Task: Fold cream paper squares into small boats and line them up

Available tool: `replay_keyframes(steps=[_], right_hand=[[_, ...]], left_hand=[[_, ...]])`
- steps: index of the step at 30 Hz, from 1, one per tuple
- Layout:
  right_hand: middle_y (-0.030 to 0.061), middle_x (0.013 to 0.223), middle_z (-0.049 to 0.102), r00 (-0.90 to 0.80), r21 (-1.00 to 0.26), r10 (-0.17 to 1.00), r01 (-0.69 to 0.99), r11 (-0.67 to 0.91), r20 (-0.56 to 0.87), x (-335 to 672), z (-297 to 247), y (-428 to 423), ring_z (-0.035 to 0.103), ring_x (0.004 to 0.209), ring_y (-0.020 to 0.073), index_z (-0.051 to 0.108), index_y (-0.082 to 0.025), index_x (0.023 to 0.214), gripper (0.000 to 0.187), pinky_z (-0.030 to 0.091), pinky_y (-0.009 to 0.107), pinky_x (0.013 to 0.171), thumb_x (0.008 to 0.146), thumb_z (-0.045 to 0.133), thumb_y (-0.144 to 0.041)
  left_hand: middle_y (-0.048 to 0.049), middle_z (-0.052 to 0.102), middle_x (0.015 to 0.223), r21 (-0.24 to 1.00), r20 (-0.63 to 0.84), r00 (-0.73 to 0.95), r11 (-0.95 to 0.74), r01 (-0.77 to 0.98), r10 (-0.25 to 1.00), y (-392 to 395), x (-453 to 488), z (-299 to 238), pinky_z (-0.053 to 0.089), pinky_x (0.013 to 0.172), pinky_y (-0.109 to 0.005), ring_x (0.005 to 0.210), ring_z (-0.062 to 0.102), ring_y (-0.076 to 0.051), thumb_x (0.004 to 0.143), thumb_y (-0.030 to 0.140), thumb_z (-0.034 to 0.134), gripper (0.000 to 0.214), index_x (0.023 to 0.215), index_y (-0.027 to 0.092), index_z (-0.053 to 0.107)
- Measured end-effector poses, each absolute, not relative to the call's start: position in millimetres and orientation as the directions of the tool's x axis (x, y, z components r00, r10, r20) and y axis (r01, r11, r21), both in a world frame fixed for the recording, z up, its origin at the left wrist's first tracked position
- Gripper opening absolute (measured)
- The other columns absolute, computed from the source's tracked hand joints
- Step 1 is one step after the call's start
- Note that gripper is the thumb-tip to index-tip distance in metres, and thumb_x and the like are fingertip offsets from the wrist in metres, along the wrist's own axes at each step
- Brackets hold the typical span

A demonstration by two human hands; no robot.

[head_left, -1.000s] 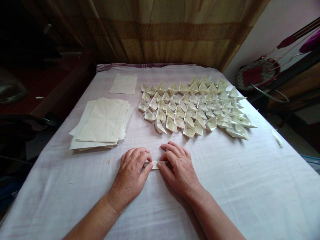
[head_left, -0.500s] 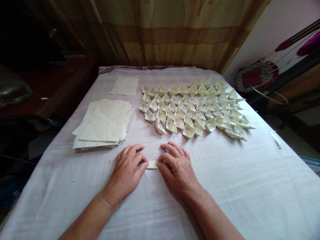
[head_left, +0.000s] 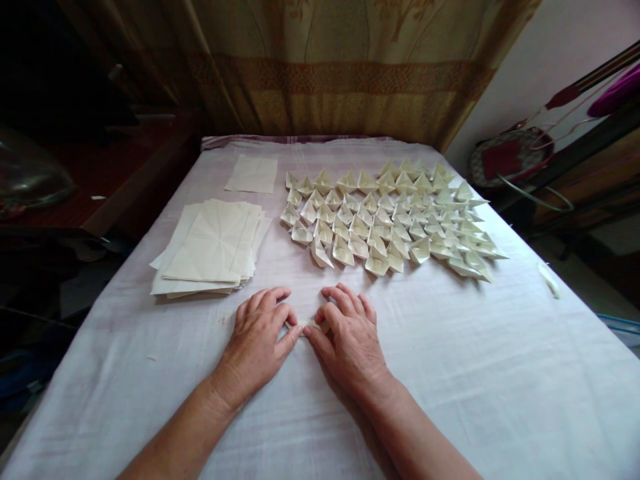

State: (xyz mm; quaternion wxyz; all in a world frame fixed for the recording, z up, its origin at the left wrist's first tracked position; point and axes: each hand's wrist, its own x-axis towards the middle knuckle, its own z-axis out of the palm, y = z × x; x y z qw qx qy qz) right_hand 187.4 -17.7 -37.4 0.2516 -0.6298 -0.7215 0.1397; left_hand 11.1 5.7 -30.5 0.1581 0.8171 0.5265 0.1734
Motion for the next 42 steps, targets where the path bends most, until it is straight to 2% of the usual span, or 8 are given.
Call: replay_keyframes(steps=[8, 19, 33, 36, 39, 42], right_hand=[[0.0063, 0.14, 0.057, -0.107, -0.543, 0.989, 0.827, 0.146, 0.104, 209, -37, -14, 0.037, 0.14, 0.0335, 0.07, -0.026, 0.086, 0.01, 0.027, 0.056, 0.109, 0.079, 0.077, -0.028], [0.0067, 0.142, 0.056, -0.109, -0.532, 0.991, 0.836, 0.135, 0.079, 206, -35, -14, 0.037, 0.14, 0.0337, 0.071, -0.026, 0.09, 0.011, 0.025, 0.058, 0.11, 0.08, 0.076, -0.028], [0.0064, 0.143, 0.055, -0.107, -0.551, 0.992, 0.825, 0.128, 0.069, 206, -33, -14, 0.036, 0.141, 0.0323, 0.071, -0.025, 0.089, 0.011, 0.024, 0.056, 0.112, 0.08, 0.075, -0.028], [0.0072, 0.142, 0.055, -0.116, -0.547, 0.99, 0.825, 0.143, 0.084, 206, -33, -14, 0.036, 0.141, 0.0328, 0.07, -0.025, 0.09, 0.011, 0.025, 0.057, 0.111, 0.08, 0.075, -0.028], [0.0081, 0.142, 0.056, -0.111, -0.545, 0.99, 0.826, 0.143, 0.091, 205, -33, -14, 0.037, 0.14, 0.0334, 0.07, -0.025, 0.09, 0.011, 0.025, 0.058, 0.111, 0.08, 0.075, -0.028], [0.0085, 0.142, 0.056, -0.11, -0.548, 0.99, 0.824, 0.142, 0.091, 205, -32, -14, 0.037, 0.14, 0.0338, 0.07, -0.025, 0.089, 0.011, 0.025, 0.059, 0.11, 0.08, 0.075, -0.028]], left_hand=[[-0.0062, 0.059, 0.129, 0.437, 0.117, 0.406, -0.414, 0.799, 0.906, 7, 8, -32, 0.038, 0.102, -0.048, 0.122, 0.05, -0.029, 0.087, 0.026, 0.063, 0.003, 0.085, 0.024, 0.064], [-0.0046, 0.057, 0.135, 0.488, -0.013, 0.433, -0.373, 0.79, 0.901, 19, -1, -26, 0.037, 0.104, -0.051, 0.128, 0.047, -0.029, 0.082, 0.024, 0.068, 0.001, 0.082, 0.025, 0.067], [-0.0054, 0.064, 0.127, 0.444, 0.087, 0.362, -0.361, 0.82, 0.928, 21, -13, -25, 0.039, 0.103, -0.049, 0.12, 0.054, -0.028, 0.082, 0.024, 0.06, 0.011, 0.072, 0.023, 0.064], [-0.0061, 0.067, 0.12, 0.455, 0.155, 0.333, -0.366, 0.812, 0.93, 19, -8, -27, 0.042, 0.1, -0.046, 0.114, 0.058, -0.027, 0.083, 0.026, 0.061, 0.005, 0.082, 0.023, 0.065], [-0.0067, 0.067, 0.121, 0.448, 0.212, 0.351, -0.409, 0.795, 0.912, 13, 0, -30, 0.039, 0.101, -0.047, 0.116, 0.057, -0.029, 0.081, 0.03, 0.068, 0.016, 0.095, 0.024, 0.065], [-0.0055, 0.067, 0.121, 0.445, 0.219, 0.398, -0.454, 0.771, 0.891, 8, 6, -32, 0.037, 0.102, -0.046, 0.118, 0.056, -0.028, 0.081, 0.028, 0.07, 0.01, 0.089, 0.025, 0.065]])
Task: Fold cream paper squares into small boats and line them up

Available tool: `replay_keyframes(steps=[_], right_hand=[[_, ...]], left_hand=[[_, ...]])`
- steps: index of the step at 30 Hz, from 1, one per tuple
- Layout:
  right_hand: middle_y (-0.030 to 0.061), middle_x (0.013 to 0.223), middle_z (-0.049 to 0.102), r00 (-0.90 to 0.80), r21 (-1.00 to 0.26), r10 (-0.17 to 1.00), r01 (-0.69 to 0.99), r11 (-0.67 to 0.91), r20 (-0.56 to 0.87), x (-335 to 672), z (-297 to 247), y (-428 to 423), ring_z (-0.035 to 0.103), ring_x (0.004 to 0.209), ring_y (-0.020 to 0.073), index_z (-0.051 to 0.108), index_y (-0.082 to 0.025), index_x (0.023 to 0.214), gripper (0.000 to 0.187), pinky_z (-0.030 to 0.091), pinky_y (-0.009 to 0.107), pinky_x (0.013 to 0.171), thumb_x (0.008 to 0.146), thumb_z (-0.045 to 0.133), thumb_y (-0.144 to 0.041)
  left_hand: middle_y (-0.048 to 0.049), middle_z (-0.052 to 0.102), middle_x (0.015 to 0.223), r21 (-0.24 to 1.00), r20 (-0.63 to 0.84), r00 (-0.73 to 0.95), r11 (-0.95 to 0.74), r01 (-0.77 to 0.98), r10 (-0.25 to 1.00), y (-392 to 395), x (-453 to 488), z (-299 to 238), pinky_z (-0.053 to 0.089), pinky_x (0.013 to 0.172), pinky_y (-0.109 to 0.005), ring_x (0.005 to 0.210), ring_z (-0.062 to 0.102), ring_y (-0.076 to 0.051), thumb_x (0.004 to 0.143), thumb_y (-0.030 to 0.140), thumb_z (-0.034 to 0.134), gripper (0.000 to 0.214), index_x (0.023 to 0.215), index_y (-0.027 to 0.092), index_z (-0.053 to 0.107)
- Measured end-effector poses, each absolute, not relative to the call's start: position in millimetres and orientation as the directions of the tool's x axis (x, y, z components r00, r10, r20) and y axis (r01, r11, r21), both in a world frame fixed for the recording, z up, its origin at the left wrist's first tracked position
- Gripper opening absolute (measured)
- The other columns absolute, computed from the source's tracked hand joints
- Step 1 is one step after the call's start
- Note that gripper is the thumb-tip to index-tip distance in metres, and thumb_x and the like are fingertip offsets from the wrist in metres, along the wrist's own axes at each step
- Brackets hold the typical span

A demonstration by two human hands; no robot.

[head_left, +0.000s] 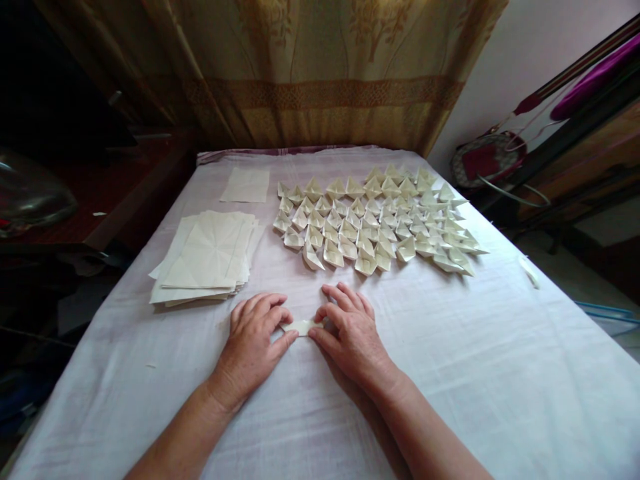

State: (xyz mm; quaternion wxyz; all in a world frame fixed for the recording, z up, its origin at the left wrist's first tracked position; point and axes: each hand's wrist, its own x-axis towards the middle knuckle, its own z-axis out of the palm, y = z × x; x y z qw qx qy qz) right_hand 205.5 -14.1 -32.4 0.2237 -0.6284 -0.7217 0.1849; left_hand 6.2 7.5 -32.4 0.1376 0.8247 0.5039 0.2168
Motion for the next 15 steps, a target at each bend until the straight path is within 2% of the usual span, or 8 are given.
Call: replay_keyframes(steps=[4, 7, 12, 15], right_hand=[[0.0089, 0.143, 0.054, -0.153, -0.575, 0.986, 0.801, 0.166, 0.072, 210, -31, -15, 0.036, 0.141, 0.0327, 0.07, -0.026, 0.099, 0.019, 0.024, 0.059, 0.111, 0.08, 0.073, -0.023], [0.0096, 0.142, 0.056, -0.166, -0.611, 0.983, 0.77, 0.182, 0.083, 213, -31, -15, 0.038, 0.14, 0.0323, 0.071, -0.026, 0.106, 0.026, 0.023, 0.06, 0.112, 0.08, 0.071, -0.022], [0.0085, 0.126, 0.067, -0.134, -0.667, 0.977, 0.714, 0.211, 0.165, 217, -34, -13, 0.048, 0.132, 0.0314, 0.074, -0.025, 0.097, 0.014, 0.028, 0.058, 0.11, 0.085, 0.067, -0.026], [0.0064, 0.112, 0.074, -0.127, -0.693, 0.966, 0.677, 0.249, 0.223, 217, -34, -11, 0.057, 0.12, 0.028, 0.074, -0.024, 0.09, 0.009, 0.035, 0.051, 0.105, 0.086, 0.066, -0.024]], left_hand=[[-0.0039, 0.068, 0.119, 0.47, 0.221, 0.42, -0.474, 0.745, 0.88, 7, 7, -32, 0.036, 0.1, -0.044, 0.117, 0.057, -0.027, 0.081, 0.023, 0.071, 0.009, 0.087, 0.025, 0.064], [-0.0019, 0.072, 0.11, 0.489, 0.249, 0.447, -0.51, 0.707, 0.859, 9, 6, -31, 0.037, 0.097, -0.042, 0.111, 0.06, -0.025, 0.081, 0.022, 0.072, 0.011, 0.087, 0.025, 0.063], [0.0034, 0.07, 0.081, 0.485, 0.287, 0.471, -0.551, 0.68, 0.834, 10, 4, -32, 0.036, 0.097, -0.042, 0.08, 0.064, -0.018, 0.085, 0.021, 0.068, 0.009, 0.088, 0.023, 0.06], [0.0031, 0.07, 0.082, 0.46, 0.339, 0.484, -0.591, 0.663, 0.807, 9, 3, -32, 0.036, 0.1, -0.042, 0.079, 0.065, -0.017, 0.088, 0.02, 0.064, 0.007, 0.092, 0.023, 0.06]])
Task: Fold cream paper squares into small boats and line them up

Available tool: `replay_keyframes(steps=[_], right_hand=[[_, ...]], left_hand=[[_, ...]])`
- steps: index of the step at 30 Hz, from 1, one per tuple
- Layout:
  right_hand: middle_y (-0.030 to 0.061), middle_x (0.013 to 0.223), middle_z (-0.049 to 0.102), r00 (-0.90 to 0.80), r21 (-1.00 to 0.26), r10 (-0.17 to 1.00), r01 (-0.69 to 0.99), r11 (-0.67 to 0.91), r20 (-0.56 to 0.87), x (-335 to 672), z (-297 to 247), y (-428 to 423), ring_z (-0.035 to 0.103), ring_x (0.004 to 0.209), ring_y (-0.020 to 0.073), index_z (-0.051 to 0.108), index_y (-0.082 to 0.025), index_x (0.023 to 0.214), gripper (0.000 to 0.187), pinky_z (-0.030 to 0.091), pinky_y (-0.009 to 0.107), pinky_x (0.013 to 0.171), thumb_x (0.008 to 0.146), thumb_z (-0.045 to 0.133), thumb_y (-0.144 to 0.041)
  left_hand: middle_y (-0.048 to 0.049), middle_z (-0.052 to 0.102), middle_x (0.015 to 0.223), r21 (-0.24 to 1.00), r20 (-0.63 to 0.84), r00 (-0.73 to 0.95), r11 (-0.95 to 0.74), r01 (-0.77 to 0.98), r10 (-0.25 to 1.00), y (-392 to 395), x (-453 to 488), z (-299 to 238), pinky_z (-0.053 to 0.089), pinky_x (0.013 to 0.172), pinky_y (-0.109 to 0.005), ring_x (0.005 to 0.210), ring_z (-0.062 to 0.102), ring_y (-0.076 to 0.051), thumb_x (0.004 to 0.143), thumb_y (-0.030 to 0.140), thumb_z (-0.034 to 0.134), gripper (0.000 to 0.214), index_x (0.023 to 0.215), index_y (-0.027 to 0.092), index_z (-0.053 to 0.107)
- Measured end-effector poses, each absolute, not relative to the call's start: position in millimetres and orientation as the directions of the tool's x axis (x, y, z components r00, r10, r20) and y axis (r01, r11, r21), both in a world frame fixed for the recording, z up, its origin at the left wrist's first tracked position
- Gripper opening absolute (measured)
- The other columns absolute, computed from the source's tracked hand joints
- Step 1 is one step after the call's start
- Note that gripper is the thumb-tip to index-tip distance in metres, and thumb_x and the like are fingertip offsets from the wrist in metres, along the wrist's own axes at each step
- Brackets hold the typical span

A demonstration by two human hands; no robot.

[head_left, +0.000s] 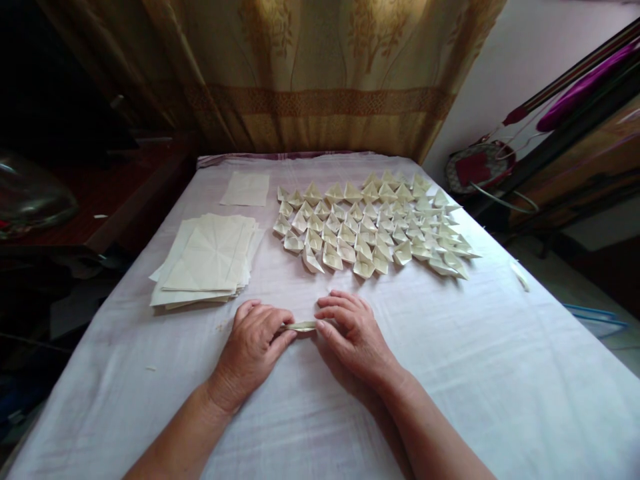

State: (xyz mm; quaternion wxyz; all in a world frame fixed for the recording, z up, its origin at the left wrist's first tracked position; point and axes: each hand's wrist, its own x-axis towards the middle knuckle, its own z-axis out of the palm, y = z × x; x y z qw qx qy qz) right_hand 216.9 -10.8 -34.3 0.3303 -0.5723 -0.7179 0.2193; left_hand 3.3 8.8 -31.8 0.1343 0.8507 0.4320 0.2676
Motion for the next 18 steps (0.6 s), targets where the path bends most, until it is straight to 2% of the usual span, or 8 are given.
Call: replay_keyframes(steps=[5, 9, 13, 18], right_hand=[[0.004, 0.092, 0.075, -0.209, -0.699, 0.936, 0.623, 0.351, 0.284, 210, -29, -15, 0.066, 0.088, 0.0192, 0.074, -0.024, 0.089, 0.009, 0.046, 0.034, 0.085, 0.086, 0.066, -0.023], [0.0022, 0.076, 0.071, -0.19, -0.741, 0.96, 0.611, 0.279, 0.205, 201, -26, -21, 0.063, 0.07, 0.0147, 0.071, -0.022, 0.081, 0.013, 0.045, 0.025, 0.066, 0.088, 0.06, -0.022], [0.0009, 0.071, 0.067, -0.147, -0.781, 0.969, 0.574, 0.248, 0.2, 197, -27, -22, 0.06, 0.064, 0.0128, 0.068, -0.02, 0.079, 0.014, 0.042, 0.023, 0.062, 0.086, 0.056, -0.018], [0.0011, 0.07, 0.067, -0.137, -0.813, 0.965, 0.52, 0.261, 0.222, 196, -28, -22, 0.059, 0.061, 0.0122, 0.068, -0.02, 0.08, 0.015, 0.042, 0.022, 0.06, 0.087, 0.055, -0.022]], left_hand=[[-0.0001, 0.072, 0.088, 0.433, 0.442, 0.517, -0.679, 0.592, 0.733, 8, 5, -27, 0.042, 0.097, -0.039, 0.085, 0.065, -0.018, 0.09, 0.02, 0.063, 0.013, 0.103, 0.023, 0.06], [-0.0028, 0.073, 0.093, 0.487, 0.479, 0.465, -0.666, 0.565, 0.745, 7, 7, -28, 0.05, 0.087, -0.034, 0.088, 0.066, -0.019, 0.09, 0.019, 0.061, 0.021, 0.111, 0.023, 0.059], [-0.002, 0.073, 0.095, 0.637, 0.406, 0.375, -0.552, 0.538, 0.833, 6, 9, -32, 0.054, 0.082, -0.03, 0.086, 0.068, -0.017, 0.089, 0.019, 0.058, 0.028, 0.116, 0.024, 0.06], [-0.0009, 0.072, 0.091, 0.815, 0.243, 0.239, -0.331, 0.475, 0.94, 4, 13, -30, 0.056, 0.078, -0.027, 0.078, 0.068, -0.015, 0.086, 0.024, 0.061, 0.027, 0.113, 0.023, 0.062]])
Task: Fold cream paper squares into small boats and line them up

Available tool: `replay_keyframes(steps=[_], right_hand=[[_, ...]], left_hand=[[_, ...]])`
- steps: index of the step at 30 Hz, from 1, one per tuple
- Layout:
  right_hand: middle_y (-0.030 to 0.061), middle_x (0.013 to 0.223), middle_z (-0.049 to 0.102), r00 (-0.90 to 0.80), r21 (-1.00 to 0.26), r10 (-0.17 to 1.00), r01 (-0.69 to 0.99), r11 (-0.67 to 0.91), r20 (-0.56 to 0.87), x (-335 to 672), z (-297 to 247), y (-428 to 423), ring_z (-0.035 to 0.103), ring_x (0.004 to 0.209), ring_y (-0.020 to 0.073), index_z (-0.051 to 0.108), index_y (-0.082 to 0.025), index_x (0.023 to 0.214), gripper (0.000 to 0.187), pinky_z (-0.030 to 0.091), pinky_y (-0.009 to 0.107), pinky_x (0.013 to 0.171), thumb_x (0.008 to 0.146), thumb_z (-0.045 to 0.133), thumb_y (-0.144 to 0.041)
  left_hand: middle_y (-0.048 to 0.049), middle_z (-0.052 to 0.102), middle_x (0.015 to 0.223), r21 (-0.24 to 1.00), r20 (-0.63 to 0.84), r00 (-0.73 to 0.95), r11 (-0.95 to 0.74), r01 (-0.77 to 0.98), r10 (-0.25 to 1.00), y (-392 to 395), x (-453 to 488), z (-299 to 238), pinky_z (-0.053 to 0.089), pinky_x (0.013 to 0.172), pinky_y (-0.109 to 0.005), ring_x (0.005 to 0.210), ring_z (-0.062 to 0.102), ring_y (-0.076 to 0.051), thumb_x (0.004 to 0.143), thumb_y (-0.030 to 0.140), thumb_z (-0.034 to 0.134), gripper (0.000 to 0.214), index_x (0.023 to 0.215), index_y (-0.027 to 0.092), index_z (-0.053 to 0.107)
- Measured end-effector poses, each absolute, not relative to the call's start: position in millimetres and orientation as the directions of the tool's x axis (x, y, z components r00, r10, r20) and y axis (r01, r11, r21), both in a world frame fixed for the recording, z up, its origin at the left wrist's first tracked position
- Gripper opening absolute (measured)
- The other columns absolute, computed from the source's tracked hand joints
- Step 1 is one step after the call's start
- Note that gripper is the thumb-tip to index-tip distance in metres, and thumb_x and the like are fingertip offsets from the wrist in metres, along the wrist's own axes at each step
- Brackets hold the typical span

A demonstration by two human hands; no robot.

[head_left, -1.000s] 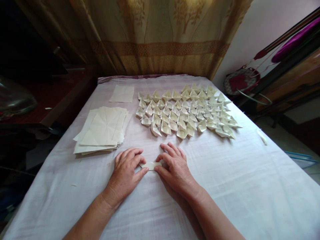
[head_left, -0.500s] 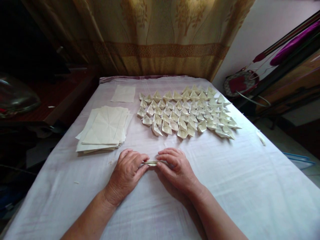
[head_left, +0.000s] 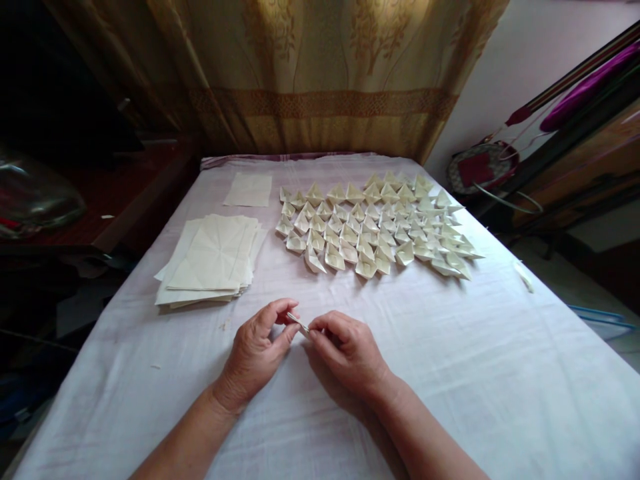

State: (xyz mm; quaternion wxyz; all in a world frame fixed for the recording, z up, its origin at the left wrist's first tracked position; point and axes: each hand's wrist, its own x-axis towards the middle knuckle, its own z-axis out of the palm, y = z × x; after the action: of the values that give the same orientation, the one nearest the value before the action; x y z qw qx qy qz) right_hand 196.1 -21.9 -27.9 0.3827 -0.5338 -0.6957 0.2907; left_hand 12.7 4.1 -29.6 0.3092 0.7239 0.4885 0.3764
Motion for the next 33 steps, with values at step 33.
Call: replay_keyframes(steps=[33], right_hand=[[-0.0059, 0.051, 0.045, -0.05, -0.943, 0.996, 0.322, 0.086, 0.074, 185, -17, -31, 0.039, 0.048, 0.0078, 0.051, -0.019, 0.062, 0.021, 0.03, 0.019, 0.047, 0.082, 0.053, -0.027]], left_hand=[[0.0025, 0.053, 0.065, 0.985, -0.173, 0.452, 0.142, 0.102, 0.875, 2, 23, -9, 0.04, 0.058, -0.02, 0.06, 0.046, -0.01, 0.083, 0.039, 0.06, 0.023, 0.075, 0.017, 0.062]])
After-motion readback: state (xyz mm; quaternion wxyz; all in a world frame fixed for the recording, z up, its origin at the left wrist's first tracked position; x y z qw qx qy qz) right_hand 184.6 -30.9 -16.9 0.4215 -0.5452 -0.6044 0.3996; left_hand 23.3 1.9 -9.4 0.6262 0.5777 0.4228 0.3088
